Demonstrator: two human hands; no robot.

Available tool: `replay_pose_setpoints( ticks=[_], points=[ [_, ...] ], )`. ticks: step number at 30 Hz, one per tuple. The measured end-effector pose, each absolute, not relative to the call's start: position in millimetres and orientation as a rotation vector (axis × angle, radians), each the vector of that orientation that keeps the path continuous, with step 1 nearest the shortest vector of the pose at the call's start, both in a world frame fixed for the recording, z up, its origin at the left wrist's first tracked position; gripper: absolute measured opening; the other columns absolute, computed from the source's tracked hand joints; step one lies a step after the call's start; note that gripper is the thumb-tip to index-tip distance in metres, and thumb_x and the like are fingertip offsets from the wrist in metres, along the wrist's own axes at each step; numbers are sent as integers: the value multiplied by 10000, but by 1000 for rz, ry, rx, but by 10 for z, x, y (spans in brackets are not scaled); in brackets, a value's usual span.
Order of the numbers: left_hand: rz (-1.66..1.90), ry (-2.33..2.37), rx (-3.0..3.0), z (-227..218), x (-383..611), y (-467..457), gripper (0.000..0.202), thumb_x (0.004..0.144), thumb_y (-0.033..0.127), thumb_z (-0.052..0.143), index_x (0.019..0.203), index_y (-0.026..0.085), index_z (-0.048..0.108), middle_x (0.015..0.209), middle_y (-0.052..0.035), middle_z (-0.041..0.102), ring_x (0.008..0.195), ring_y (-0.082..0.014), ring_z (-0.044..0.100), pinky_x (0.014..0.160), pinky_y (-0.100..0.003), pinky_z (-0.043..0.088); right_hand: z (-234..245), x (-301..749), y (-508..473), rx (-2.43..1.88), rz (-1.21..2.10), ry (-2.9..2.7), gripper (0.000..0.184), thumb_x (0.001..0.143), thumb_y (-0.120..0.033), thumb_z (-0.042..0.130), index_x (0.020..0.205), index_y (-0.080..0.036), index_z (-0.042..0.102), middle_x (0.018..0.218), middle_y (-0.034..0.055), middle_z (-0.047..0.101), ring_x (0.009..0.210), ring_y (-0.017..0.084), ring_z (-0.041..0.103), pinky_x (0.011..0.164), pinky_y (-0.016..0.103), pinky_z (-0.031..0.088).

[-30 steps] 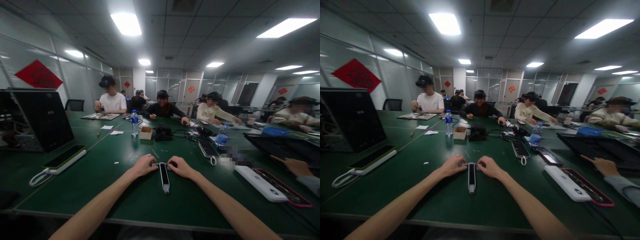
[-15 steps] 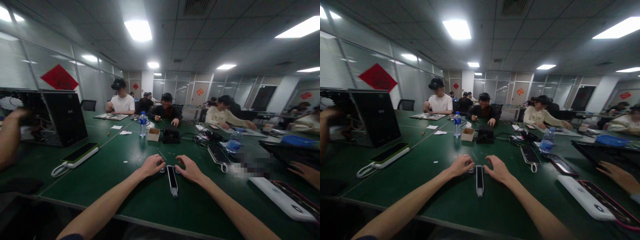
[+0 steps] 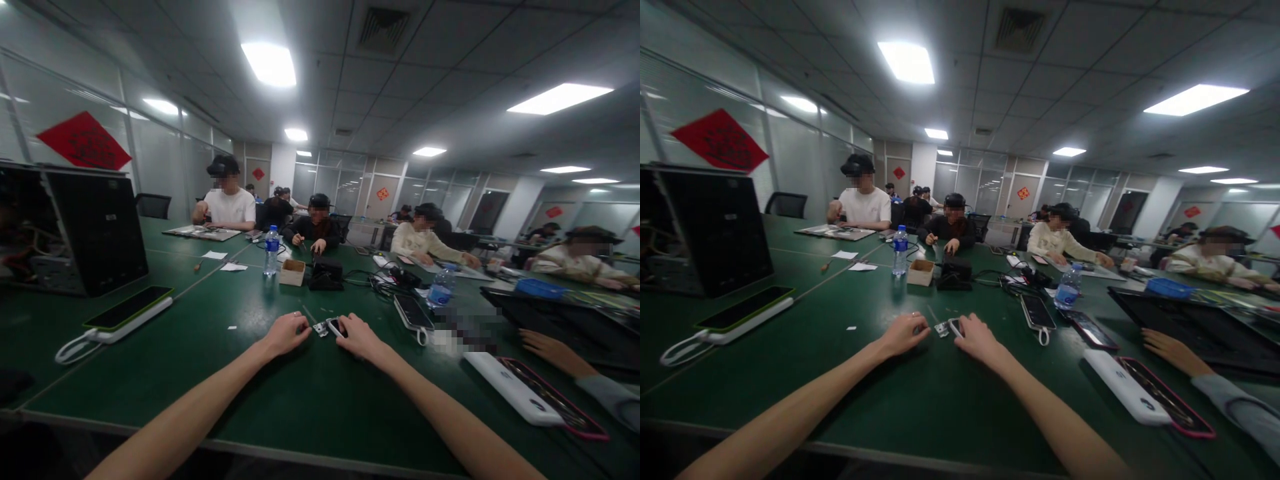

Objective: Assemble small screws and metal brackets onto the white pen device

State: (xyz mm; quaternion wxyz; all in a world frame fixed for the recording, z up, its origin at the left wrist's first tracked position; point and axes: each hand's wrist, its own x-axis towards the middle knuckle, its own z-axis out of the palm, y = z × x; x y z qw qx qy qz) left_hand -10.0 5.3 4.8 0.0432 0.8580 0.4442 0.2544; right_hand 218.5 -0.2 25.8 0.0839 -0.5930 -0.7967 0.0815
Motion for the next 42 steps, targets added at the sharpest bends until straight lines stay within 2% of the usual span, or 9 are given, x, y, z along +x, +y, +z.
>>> replay_pose_setpoints(
  ticks=[8,12,15,18,23,27,34,40,42],
  points=[
    [534,1307,2680,7,18,-50,136,862,279,494,838,191,595,858,-21,614,749,-149,578,652,-242,413,55,2964,1106,-2173,7,-1973,262,874,-257,461,1103,-134,499,1106,154,508,973,260,574,763,330,424],
    [503,1318,2666,9,25,-47,113,869,269,486,832,196,564,863,-16,601,759,-150,578,655,-240,415,-13,3083,1444,-2241,-175,-1864,363,874,-241,473,1213,-113,450,1193,205,456,1109,319,488,852,392,390],
    [480,1318,2660,34,32,-51,104,866,269,490,827,197,556,861,-19,596,756,-153,578,652,-240,416,-63,3102,1650,-2193,-265,-1904,388,885,-247,466,1265,-184,426,1233,180,427,1149,321,432,889,440,352],
    [447,1324,2641,70,40,-67,103,865,273,492,842,200,560,867,-25,594,751,-155,577,644,-242,416,-118,3135,1821,-2197,-145,-2001,348,894,-207,434,1238,-251,469,1241,136,430,1158,304,404,884,438,344],
    [423,1326,2637,75,43,-73,99,873,279,487,853,206,550,867,-21,585,728,-149,565,626,-243,410,-200,3232,1991,-2208,-47,-2050,369,879,-150,387,1209,-258,510,1252,119,436,1145,299,398,858,396,360],
    [427,1322,2669,49,50,-60,94,878,271,478,844,204,534,853,-18,580,717,-145,559,628,-249,405,-250,3283,2045,-2205,-50,-2023,470,864,-130,376,1312,-271,402,1271,130,418,1143,298,396,873,401,350],
    [452,1291,2664,79,59,-72,92,879,270,478,842,204,531,863,-21,576,716,-150,555,618,-257,408,-232,3301,2032,-2267,-14,-2051,439,850,-159,378,1245,-325,472,1279,97,411,1171,305,384,925,472,303],
    [450,1299,2690,43,56,-59,95,880,278,475,850,208,531,873,-22,583,728,-155,564,632,-262,417,-269,3312,2035,-2257,-16,-2018,526,844,-159,382,1345,-316,354,1289,114,402,1191,309,370,946,493,269],
    [455,1293,2709,28,57,-52,94,880,278,472,849,209,527,870,-21,583,724,-156,565,632,-264,418,-284,3315,2044,-2258,-5,-1995,496,841,-165,399,1316,-306,377,1277,113,409,1185,308,373,945,494,265]
  ],
)
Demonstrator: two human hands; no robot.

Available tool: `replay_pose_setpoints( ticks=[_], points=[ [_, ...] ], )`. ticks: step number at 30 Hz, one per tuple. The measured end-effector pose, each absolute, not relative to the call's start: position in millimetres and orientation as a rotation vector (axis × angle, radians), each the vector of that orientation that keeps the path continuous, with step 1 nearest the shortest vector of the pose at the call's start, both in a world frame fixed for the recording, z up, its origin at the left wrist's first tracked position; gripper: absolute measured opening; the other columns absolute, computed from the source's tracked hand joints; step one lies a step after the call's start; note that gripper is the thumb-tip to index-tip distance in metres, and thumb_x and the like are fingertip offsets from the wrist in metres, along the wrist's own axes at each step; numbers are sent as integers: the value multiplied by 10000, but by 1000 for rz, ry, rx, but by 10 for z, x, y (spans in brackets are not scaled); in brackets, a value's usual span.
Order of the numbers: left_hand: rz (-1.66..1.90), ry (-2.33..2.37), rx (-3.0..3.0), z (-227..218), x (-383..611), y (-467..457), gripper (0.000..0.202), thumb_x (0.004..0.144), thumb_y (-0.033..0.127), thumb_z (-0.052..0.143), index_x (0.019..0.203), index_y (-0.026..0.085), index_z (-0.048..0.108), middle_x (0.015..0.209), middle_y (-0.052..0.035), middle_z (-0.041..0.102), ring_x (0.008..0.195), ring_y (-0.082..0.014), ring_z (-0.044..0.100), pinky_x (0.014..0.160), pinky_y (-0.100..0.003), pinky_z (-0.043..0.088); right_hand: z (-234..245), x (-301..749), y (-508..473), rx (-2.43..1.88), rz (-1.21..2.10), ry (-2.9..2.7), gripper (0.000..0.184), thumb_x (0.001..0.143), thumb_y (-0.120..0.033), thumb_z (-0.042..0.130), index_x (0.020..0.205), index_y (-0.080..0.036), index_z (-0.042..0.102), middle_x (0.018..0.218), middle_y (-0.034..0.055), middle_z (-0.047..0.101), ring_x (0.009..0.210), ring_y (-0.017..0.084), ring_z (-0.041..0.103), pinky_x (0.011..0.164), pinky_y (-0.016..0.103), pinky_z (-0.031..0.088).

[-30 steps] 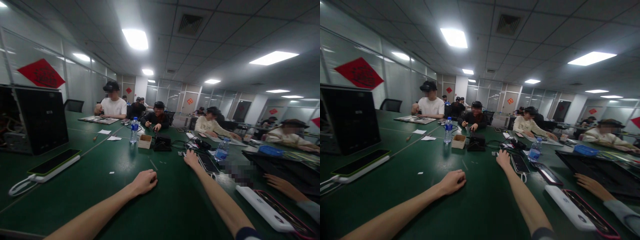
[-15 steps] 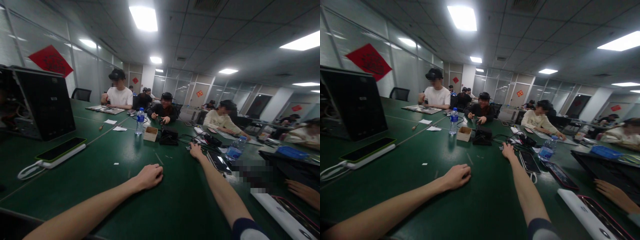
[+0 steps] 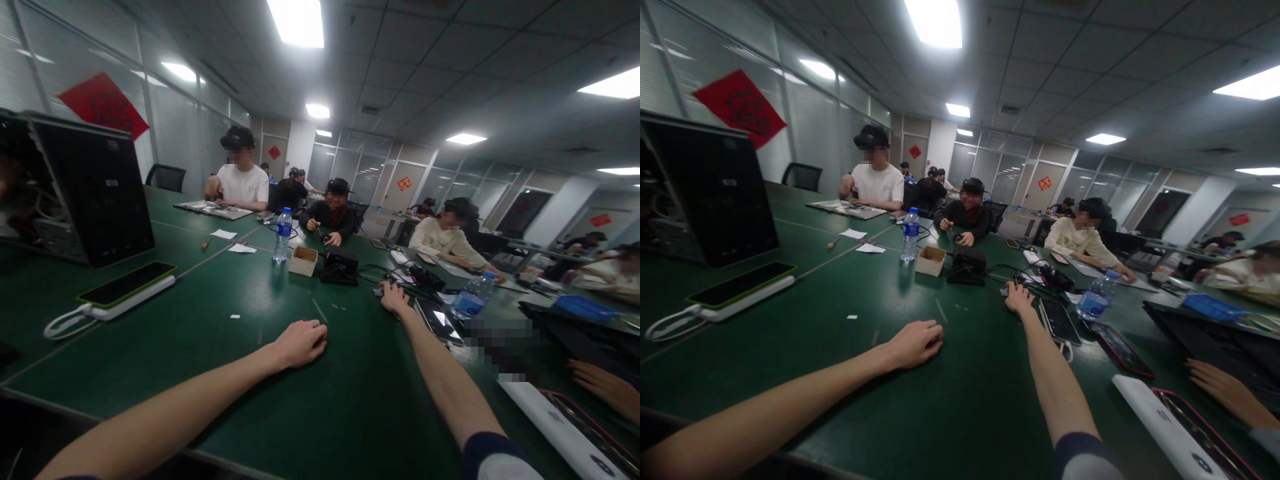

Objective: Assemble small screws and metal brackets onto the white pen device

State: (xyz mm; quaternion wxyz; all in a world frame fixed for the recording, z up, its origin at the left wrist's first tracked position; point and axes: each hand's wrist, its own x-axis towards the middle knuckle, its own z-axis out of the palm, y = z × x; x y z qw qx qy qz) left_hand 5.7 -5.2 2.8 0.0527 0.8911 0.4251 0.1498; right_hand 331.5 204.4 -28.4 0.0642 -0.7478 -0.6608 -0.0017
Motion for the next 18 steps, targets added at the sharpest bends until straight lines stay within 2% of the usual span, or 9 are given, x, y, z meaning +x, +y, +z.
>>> replay_pose_setpoints(
  ticks=[4,9,15,18],
  points=[
    [440,1307,2718,25,60,-52,103,882,284,469,860,208,535,885,-31,585,747,-165,576,657,-268,428,-295,3324,2056,-2275,5,-2027,453,844,-169,404,1264,-333,444,1283,103,392,1188,318,358,940,509,263],
    [425,1312,2696,26,59,-45,118,886,295,463,874,208,541,891,-33,588,752,-167,577,663,-269,432,-293,3336,2045,-2262,-7,-2018,511,836,-163,405,1318,-336,388,1268,106,394,1172,317,373,940,517,269],
    [427,1311,2702,8,62,-33,124,886,295,458,876,210,547,894,-34,586,752,-169,573,675,-272,428,-280,3340,2040,-2264,25,-2028,461,843,-179,399,1271,-343,455,1261,103,385,1178,330,361,945,527,269],
    [431,1297,2723,6,60,-33,119,889,291,453,870,209,537,890,-31,586,733,-166,572,649,-268,416,-282,3336,2032,-2260,15,-2041,490,853,-188,392,1315,-347,424,1275,110,376,1184,333,356,945,530,271]
  ],
)
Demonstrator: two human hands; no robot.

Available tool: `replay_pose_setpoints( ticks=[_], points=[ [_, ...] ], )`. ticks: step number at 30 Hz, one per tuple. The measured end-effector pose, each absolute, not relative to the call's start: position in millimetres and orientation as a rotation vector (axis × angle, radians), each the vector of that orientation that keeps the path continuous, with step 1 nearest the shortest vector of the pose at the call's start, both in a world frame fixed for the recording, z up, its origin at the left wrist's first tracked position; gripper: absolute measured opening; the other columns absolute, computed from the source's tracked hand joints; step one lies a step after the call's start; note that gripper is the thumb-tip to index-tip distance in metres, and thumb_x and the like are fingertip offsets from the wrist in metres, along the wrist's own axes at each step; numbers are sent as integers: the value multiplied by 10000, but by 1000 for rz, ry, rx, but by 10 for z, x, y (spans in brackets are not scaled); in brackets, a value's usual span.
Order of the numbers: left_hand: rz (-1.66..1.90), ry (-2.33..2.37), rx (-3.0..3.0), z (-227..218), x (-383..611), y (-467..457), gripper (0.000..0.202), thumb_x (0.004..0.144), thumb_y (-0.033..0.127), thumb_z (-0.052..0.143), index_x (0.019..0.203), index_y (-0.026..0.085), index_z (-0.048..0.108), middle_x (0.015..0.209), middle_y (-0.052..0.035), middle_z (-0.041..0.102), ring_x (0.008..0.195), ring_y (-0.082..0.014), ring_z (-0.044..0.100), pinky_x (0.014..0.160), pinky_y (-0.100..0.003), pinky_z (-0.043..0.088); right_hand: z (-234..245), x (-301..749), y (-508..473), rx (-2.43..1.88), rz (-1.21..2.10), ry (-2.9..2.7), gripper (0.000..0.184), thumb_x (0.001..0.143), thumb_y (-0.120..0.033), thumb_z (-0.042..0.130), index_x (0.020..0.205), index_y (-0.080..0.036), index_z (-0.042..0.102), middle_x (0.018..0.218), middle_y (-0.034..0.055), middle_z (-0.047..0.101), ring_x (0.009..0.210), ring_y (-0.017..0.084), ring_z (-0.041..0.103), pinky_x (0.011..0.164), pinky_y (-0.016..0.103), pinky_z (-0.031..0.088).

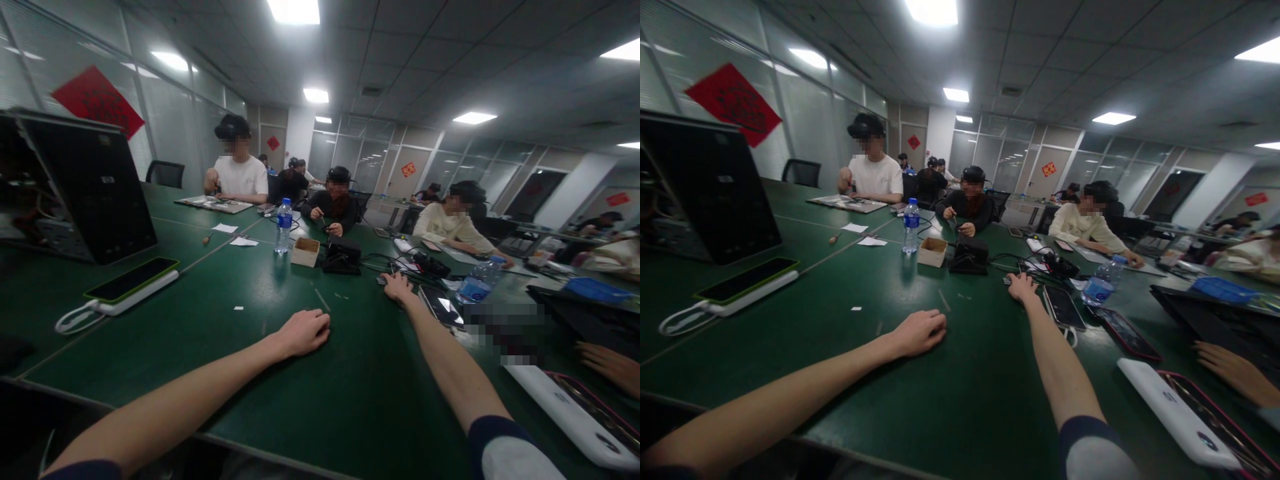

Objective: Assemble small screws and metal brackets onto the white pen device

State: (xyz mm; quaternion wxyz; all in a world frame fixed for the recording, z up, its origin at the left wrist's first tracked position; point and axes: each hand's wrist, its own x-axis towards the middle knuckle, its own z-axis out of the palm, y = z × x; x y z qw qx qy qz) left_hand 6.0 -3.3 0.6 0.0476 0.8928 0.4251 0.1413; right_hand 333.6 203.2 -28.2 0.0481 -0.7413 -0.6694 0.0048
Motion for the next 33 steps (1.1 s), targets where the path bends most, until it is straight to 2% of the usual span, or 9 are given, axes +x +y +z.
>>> replay_pose_setpoints(
  ticks=[3,9,15,20,26,30,33],
  points=[
    [451,1272,2742,5,55,-28,112,890,285,451,854,208,524,874,-27,582,711,-165,569,619,-266,404,-287,3332,2020,-2237,-9,-2004,532,853,-184,386,1365,-326,347,1263,120,396,1168,322,374,946,523,277],
    [447,1281,2745,2,56,-26,101,888,279,457,859,209,523,874,-27,581,718,-167,571,624,-266,408,-286,3339,2031,-2258,8,-2032,453,841,-194,409,1271,-331,459,1258,109,395,1164,320,372,941,513,279],
    [374,1308,2760,43,65,-52,103,895,283,456,872,204,518,891,-27,587,739,-160,581,642,-258,429,-303,3348,2031,-2233,-29,-2014,520,849,-188,392,1351,-315,352,1252,119,400,1160,318,387,946,513,288],
    [347,1323,2785,49,67,-56,109,902,286,444,884,205,515,906,-27,592,761,-164,589,662,-260,441,-306,3348,2033,-2259,-25,-2042,456,838,-190,402,1269,-331,450,1258,104,394,1167,331,386,946,514,294],
    [367,1303,2800,34,57,-47,117,900,290,437,880,204,513,892,-25,589,732,-161,582,641,-259,434,-283,3341,2020,-2231,-27,-2034,531,837,-186,404,1349,-315,346,1251,121,407,1171,316,386,948,515,301],
    [371,1303,2781,31,56,-46,120,901,294,439,884,203,516,893,-26,588,738,-159,579,637,-255,430,-271,3331,2013,-2257,-10,-2057,463,846,-185,397,1285,-324,435,1244,107,400,1176,313,382,957,514,296],
    [382,1301,2777,37,58,-47,121,900,296,441,883,202,516,892,-24,588,734,-156,577,636,-252,430,-264,3321,2006,-2265,-25,-2074,475,855,-195,397,1312,-324,423,1257,118,389,1187,324,372,962,520,286]
  ],
)
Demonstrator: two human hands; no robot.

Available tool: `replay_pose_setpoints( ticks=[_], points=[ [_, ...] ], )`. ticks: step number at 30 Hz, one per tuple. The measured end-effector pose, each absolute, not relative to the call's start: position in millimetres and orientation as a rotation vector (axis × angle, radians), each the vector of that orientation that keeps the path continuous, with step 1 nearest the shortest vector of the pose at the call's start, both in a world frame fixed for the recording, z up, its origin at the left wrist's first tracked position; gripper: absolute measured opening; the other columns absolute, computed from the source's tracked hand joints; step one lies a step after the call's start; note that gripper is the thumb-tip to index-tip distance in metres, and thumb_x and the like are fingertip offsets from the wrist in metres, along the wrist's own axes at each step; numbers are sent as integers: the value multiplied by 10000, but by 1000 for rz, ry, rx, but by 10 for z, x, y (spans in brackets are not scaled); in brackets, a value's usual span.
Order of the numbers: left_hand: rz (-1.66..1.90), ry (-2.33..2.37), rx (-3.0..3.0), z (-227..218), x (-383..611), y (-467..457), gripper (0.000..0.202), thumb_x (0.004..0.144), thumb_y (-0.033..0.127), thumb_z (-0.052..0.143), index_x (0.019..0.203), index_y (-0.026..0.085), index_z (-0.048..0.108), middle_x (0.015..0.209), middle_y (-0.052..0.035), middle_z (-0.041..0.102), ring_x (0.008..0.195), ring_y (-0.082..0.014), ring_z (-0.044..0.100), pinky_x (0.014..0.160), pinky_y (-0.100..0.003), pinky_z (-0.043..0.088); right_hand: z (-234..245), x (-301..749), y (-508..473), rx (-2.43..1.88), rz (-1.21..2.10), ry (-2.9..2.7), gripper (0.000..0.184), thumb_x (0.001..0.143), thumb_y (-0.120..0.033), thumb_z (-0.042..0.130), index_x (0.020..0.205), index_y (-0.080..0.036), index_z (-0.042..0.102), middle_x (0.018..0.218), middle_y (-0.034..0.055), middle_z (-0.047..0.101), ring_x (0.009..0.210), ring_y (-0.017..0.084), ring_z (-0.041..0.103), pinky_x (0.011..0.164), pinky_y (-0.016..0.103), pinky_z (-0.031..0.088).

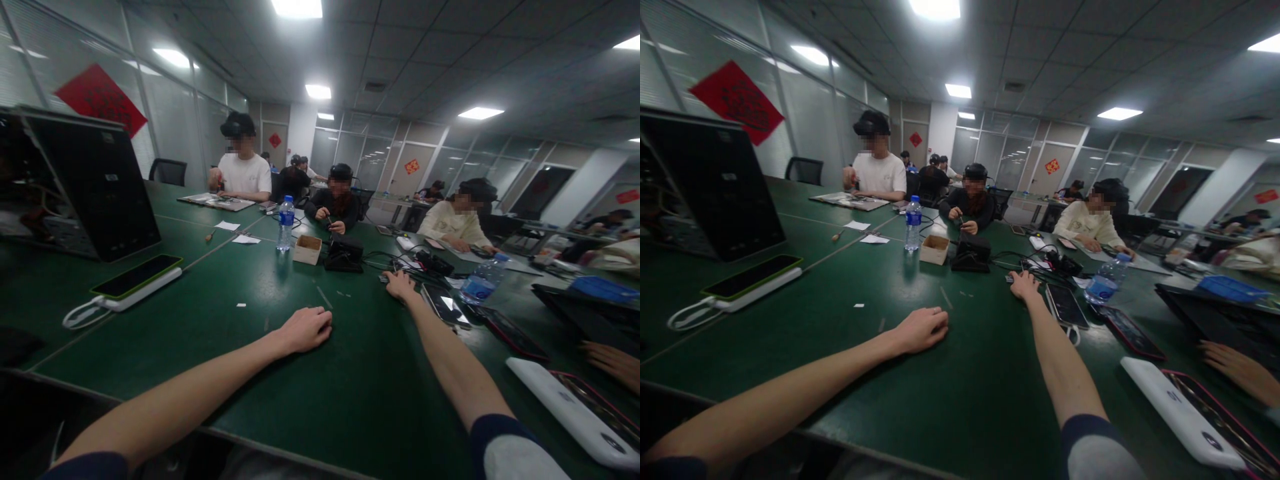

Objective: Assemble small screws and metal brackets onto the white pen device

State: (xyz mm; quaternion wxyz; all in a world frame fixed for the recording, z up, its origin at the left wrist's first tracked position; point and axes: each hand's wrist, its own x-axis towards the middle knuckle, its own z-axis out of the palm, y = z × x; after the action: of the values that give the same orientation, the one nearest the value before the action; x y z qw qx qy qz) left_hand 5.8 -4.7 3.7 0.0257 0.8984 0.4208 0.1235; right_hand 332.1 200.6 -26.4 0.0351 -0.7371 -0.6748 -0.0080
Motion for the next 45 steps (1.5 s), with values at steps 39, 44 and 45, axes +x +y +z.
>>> replay_pose_setpoints(
  ticks=[39,44,45],
  points=[
    [318,1290,2788,113,84,-102,133,910,301,433,895,201,519,896,-34,596,755,-169,588,647,-266,444,-313,3531,2061,-2411,128,-1694,729,803,-573,460,1349,-98,379,1360,267,355,1264,446,311,978,552,276],
    [315,1299,2783,95,82,-93,126,905,302,445,892,200,518,899,-32,598,763,-169,590,650,-262,444,-384,3536,2061,-2342,173,-1614,775,778,-611,465,1337,-81,378,1351,276,379,1275,440,311,1001,590,233],
    [316,1305,2779,95,82,-93,124,904,301,447,887,200,517,896,-31,598,763,-167,590,647,-260,442,-394,3529,2059,-2322,169,-1583,812,765,-623,476,1345,-69,358,1350,283,376,1278,442,305,1007,593,222]
  ],
)
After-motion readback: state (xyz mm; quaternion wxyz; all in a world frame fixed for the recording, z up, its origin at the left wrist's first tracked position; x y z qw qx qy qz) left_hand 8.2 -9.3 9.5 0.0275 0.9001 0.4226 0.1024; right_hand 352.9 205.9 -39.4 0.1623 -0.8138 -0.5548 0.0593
